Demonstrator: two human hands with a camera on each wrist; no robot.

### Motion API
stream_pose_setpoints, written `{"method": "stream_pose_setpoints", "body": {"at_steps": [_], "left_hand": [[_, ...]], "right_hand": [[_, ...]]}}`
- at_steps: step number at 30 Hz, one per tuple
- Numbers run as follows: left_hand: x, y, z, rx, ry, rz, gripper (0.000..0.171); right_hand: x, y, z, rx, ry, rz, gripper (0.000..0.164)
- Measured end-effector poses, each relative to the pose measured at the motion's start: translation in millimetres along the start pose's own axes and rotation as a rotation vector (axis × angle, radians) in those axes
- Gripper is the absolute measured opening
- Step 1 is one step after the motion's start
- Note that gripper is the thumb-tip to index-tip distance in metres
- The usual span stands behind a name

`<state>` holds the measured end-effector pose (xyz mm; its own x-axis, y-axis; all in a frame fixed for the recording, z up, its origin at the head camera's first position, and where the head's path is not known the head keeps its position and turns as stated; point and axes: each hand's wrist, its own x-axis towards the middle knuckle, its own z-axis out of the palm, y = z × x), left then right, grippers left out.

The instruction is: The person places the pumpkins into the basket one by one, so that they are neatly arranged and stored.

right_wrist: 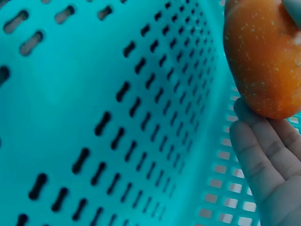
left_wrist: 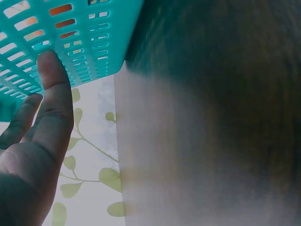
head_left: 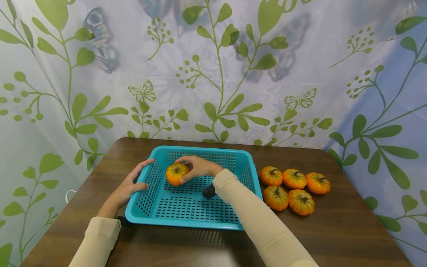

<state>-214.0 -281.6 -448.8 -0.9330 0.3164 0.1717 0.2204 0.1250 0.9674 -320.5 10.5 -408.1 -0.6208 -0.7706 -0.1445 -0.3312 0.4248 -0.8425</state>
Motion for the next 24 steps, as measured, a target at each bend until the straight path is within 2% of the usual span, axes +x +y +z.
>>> {"method": "stream_pose_setpoints", "body": {"at_steps": [13, 24], "left_hand": [[1.5, -1.0, -0.6, 0.013, -0.001, 0.003, 0.078], [0.3, -0.9, -0.2, 0.011, -0.003, 0.013, 0.079]], "right_hand": [[7, 7, 14, -0.128, 0.02, 0.064, 0.073], [9, 11, 23, -0.103, 0.056, 0.047, 0.073]]}}
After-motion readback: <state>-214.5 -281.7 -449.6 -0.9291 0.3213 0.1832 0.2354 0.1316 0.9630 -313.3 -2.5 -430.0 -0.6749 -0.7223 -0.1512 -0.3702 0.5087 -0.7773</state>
